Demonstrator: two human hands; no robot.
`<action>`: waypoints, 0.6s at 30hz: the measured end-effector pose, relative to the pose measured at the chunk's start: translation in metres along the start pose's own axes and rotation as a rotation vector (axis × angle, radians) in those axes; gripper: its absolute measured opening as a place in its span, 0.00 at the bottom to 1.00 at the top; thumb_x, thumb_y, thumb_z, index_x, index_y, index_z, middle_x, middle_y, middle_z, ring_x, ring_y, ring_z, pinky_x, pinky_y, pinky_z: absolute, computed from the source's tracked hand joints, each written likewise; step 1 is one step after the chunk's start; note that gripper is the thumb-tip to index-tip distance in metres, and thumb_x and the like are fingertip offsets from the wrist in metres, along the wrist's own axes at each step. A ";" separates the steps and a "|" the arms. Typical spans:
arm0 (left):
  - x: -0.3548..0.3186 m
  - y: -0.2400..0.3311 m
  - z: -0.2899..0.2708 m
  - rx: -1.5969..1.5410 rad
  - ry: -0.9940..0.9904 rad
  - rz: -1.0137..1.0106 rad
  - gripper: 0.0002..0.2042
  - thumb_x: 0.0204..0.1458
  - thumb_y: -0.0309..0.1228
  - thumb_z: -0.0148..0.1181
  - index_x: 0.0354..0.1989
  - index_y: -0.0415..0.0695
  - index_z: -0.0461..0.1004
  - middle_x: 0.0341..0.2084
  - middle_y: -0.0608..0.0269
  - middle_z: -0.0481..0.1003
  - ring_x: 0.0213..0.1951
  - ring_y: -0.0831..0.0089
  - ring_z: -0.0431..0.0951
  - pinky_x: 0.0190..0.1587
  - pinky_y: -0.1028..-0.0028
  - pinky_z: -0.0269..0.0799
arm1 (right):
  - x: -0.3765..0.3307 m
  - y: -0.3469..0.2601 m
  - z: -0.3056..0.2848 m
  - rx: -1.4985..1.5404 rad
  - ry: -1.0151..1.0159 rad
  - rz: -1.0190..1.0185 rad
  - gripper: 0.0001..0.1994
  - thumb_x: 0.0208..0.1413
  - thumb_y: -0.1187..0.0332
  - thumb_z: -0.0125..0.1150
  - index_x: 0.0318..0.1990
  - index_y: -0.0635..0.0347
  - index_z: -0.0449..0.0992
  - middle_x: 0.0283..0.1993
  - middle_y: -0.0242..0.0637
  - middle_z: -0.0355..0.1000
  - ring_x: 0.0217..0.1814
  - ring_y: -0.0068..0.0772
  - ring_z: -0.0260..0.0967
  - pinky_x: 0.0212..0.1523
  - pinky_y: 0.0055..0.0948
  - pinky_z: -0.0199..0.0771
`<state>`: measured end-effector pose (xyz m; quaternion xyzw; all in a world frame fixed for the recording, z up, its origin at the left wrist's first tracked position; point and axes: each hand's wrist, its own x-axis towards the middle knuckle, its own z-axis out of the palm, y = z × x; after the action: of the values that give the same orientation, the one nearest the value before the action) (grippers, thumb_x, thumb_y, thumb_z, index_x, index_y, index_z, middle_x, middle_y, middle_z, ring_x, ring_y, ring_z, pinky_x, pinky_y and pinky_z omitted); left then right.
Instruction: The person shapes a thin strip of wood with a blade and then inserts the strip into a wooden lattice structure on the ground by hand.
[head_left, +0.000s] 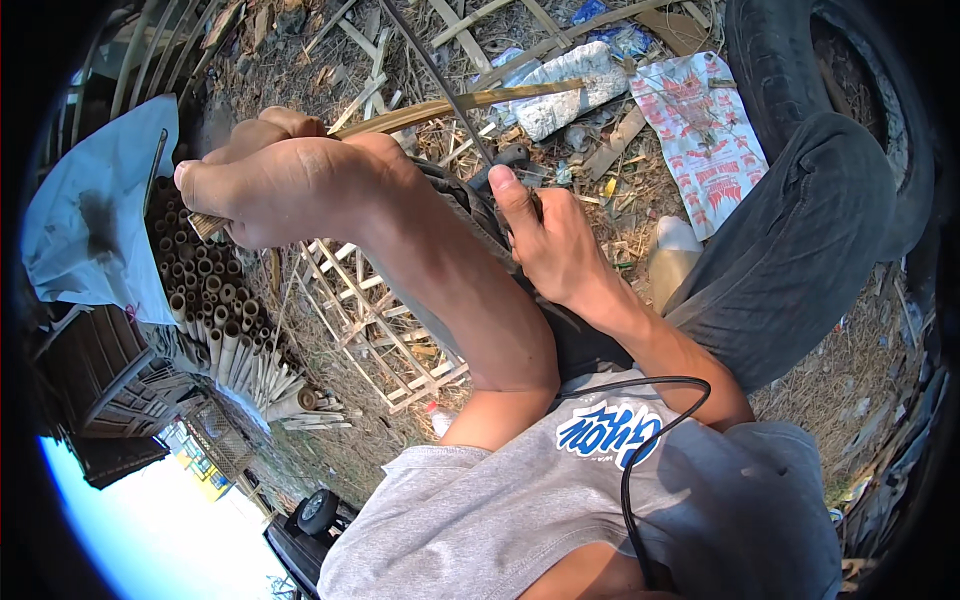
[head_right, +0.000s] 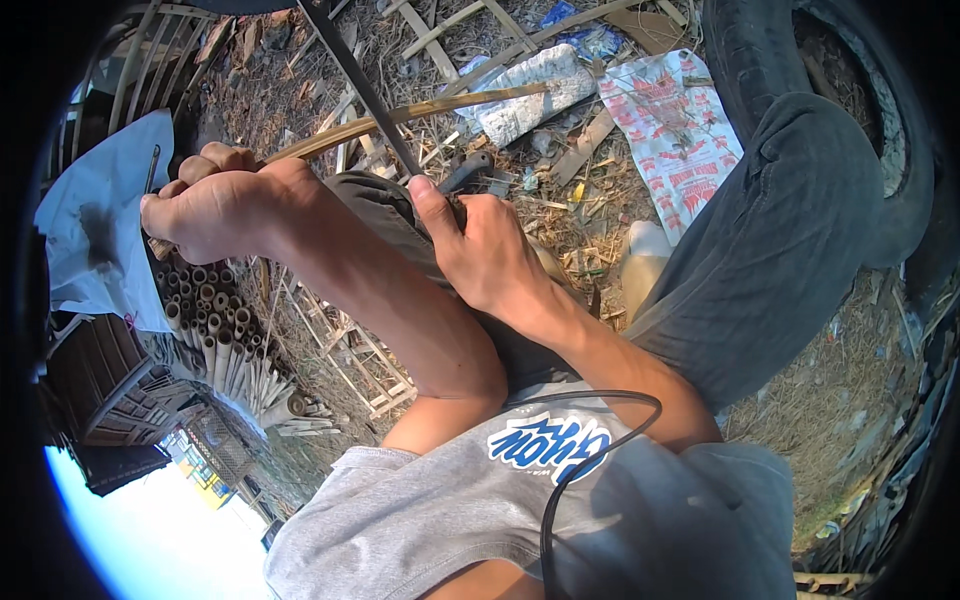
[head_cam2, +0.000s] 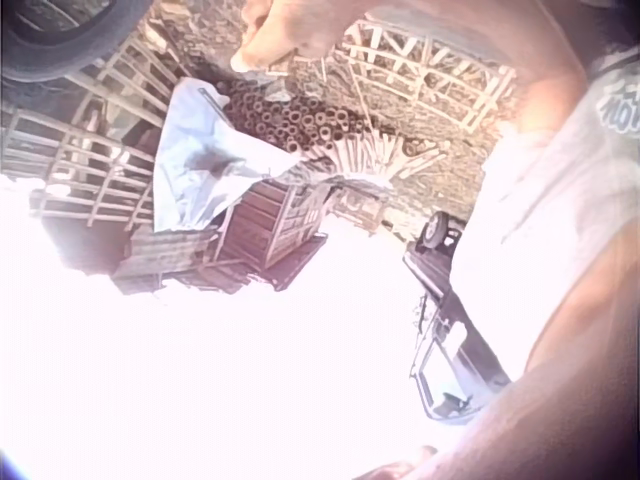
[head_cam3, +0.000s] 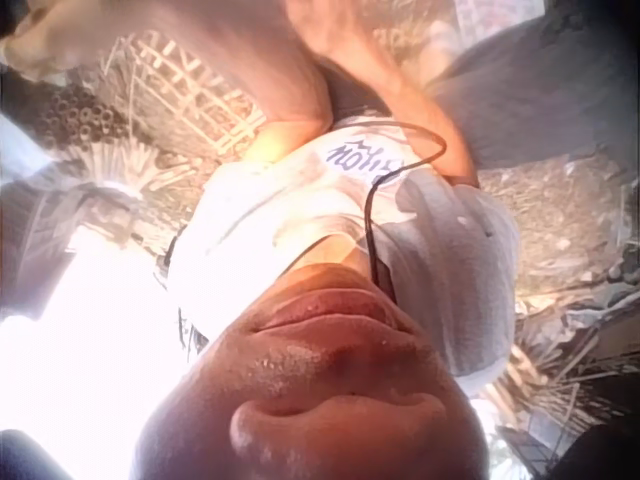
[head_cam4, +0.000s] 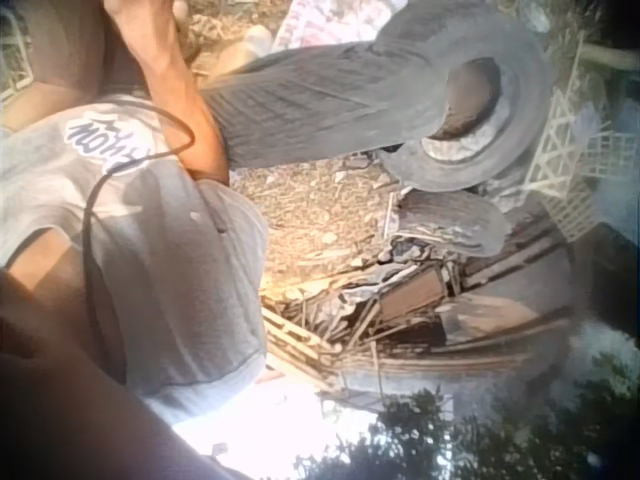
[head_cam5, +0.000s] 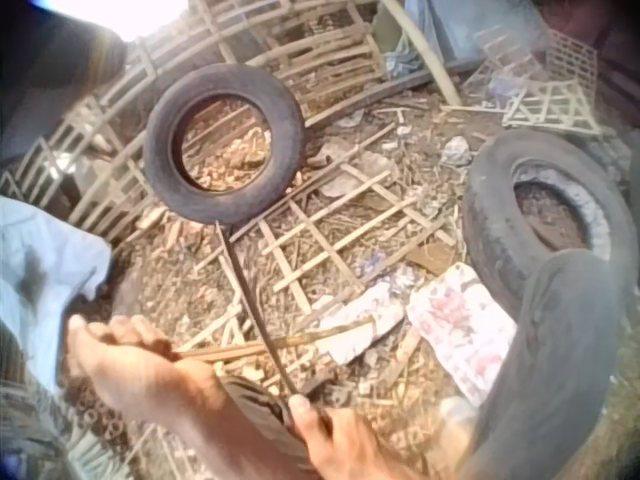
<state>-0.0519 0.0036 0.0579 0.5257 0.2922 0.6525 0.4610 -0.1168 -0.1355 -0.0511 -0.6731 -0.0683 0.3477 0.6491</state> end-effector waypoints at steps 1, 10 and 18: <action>0.000 0.002 0.003 -0.005 0.004 0.004 0.24 0.64 0.39 0.35 0.11 0.52 0.52 0.08 0.68 0.54 0.12 0.76 0.54 0.19 0.76 0.54 | -0.001 -0.008 -0.002 -0.001 -0.035 0.048 0.38 0.66 0.38 0.43 0.18 0.69 0.68 0.13 0.44 0.59 0.19 0.37 0.60 0.26 0.42 0.64; -0.016 0.008 0.032 -0.052 -0.085 0.016 0.23 0.63 0.39 0.36 0.12 0.52 0.53 0.08 0.69 0.56 0.12 0.75 0.53 0.19 0.74 0.51 | 0.023 -0.039 -0.013 0.012 0.005 -0.075 0.40 0.65 0.37 0.44 0.15 0.69 0.68 0.10 0.45 0.59 0.16 0.36 0.60 0.23 0.43 0.63; 0.025 -0.020 0.003 -0.039 -0.061 -0.021 0.19 0.62 0.39 0.37 0.17 0.50 0.51 0.09 0.70 0.53 0.13 0.76 0.53 0.18 0.74 0.49 | 0.047 0.005 0.005 0.068 -0.059 0.126 0.40 0.64 0.35 0.43 0.18 0.68 0.72 0.12 0.46 0.64 0.18 0.40 0.67 0.26 0.43 0.66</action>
<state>-0.0436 0.0339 0.0514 0.5331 0.2709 0.6369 0.4866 -0.0862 -0.1069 -0.0734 -0.6433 -0.0331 0.4095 0.6460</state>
